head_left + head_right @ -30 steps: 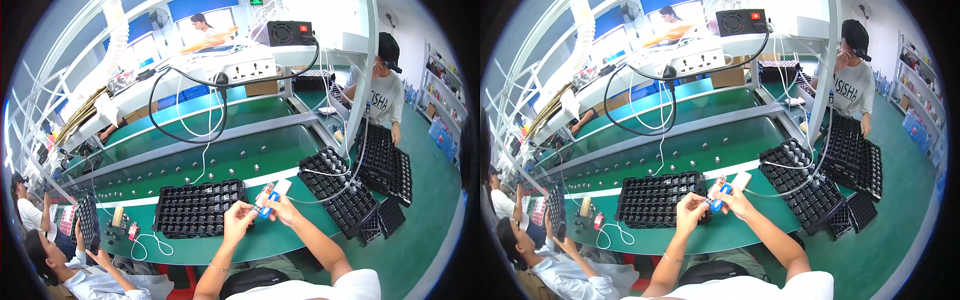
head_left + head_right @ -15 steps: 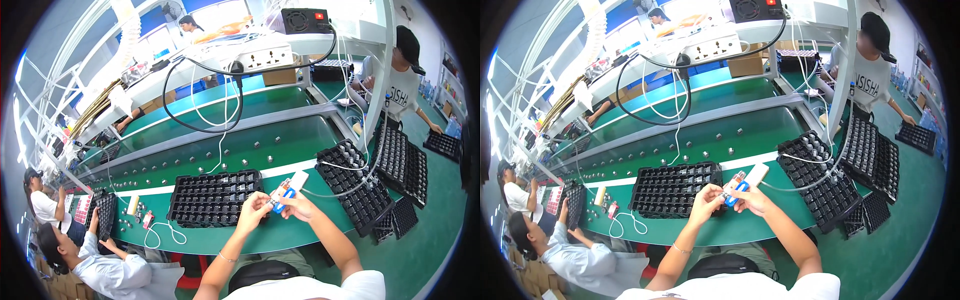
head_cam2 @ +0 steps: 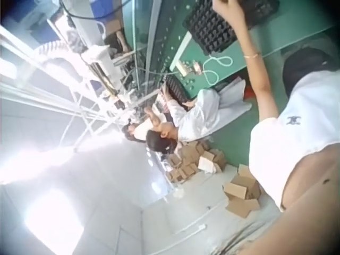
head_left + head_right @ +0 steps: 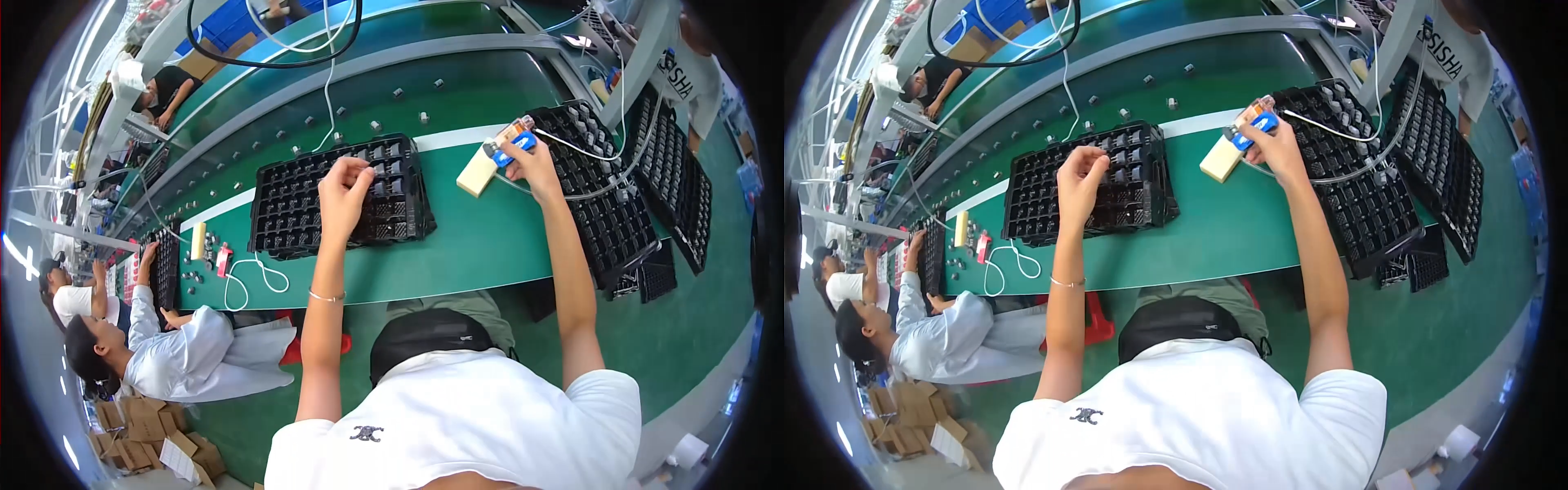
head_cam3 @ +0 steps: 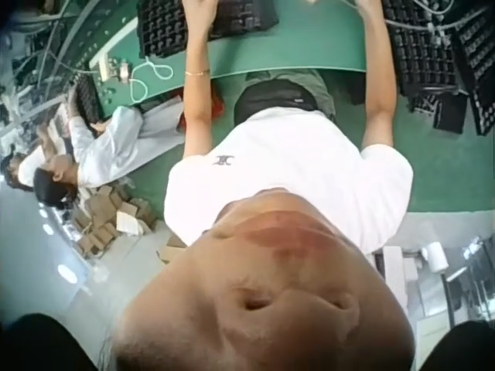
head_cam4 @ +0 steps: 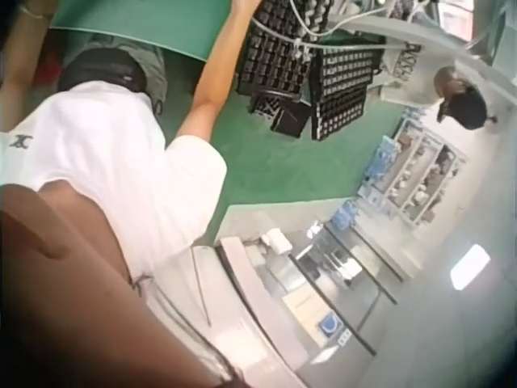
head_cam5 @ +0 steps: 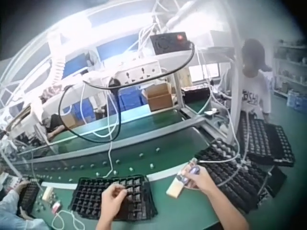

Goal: The person assembles small silver electronic components onto a circuit board by picking them from a component tray and placing them onto the device held in an assembly jig.

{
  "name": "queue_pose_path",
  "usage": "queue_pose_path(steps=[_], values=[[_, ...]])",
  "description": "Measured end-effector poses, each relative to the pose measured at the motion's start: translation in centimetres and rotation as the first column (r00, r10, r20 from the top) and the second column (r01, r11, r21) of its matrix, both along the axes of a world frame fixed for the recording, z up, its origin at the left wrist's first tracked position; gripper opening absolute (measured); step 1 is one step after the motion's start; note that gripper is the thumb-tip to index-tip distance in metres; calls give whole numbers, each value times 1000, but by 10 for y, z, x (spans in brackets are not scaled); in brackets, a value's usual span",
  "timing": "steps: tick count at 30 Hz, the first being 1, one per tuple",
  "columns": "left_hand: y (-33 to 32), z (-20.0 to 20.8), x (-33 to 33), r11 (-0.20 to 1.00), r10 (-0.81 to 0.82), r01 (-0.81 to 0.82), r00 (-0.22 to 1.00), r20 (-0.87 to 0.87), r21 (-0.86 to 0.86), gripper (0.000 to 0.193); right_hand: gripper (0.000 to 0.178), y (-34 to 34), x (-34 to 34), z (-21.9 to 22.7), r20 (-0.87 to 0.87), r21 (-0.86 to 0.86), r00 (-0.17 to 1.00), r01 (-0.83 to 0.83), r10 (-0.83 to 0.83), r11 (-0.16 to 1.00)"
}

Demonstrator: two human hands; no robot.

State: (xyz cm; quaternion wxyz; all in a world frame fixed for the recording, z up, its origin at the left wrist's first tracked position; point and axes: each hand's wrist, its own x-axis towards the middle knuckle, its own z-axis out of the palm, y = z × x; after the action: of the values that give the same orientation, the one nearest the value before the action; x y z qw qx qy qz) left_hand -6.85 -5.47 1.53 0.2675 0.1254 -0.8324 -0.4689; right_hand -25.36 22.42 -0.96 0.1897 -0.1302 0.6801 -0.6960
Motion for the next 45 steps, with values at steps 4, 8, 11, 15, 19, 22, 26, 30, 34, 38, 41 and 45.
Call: queue_pose_path(steps=[4,8,11,15,19,22,26,30,34,38,41,45], values=[[63,29,-11,843,-311,262,950,29,470,24,32,-2,29,10,142,-412,947,-207,287,888],[98,36,-20,858,-381,352,925,2,374,24,39,-3,63,38,78,-416,929,-298,361,859],[116,57,-12,736,-426,369,904,-35,568,22,43,0,76,48,47,-464,929,-305,367,832],[122,57,-4,671,-334,356,928,-163,650,16,53,13,74,43,42,-630,890,-330,455,703],[124,56,1,662,-298,390,920,-253,640,14,56,8,79,43,10,-649,887,-345,461,678],[126,55,4,776,-305,406,912,-276,483,20,56,10,80,41,-26,-639,897,-355,441,683],[128,60,12,880,-475,469,855,-206,-83,30,58,17,83,44,-57,-597,917,-348,395,723],[151,54,13,788,-594,507,776,-214,-350,34,61,48,85,50,-49,-529,933,-327,357,783],[204,40,17,704,-703,602,665,-252,-376,37,62,112,99,49,-14,-447,963,-247,269,860],[264,10,30,570,-822,769,533,-201,-289,37,61,201,120,43,39,-326,989,-119,139,938],[296,-21,36,484,-874,854,481,-66,-190,33,62,255,136,42,36,-241,999,1,8,971],[307,-28,29,537,-832,805,555,-1,252,25,63,270,151,39,21,-127,991,136,-135,982]])
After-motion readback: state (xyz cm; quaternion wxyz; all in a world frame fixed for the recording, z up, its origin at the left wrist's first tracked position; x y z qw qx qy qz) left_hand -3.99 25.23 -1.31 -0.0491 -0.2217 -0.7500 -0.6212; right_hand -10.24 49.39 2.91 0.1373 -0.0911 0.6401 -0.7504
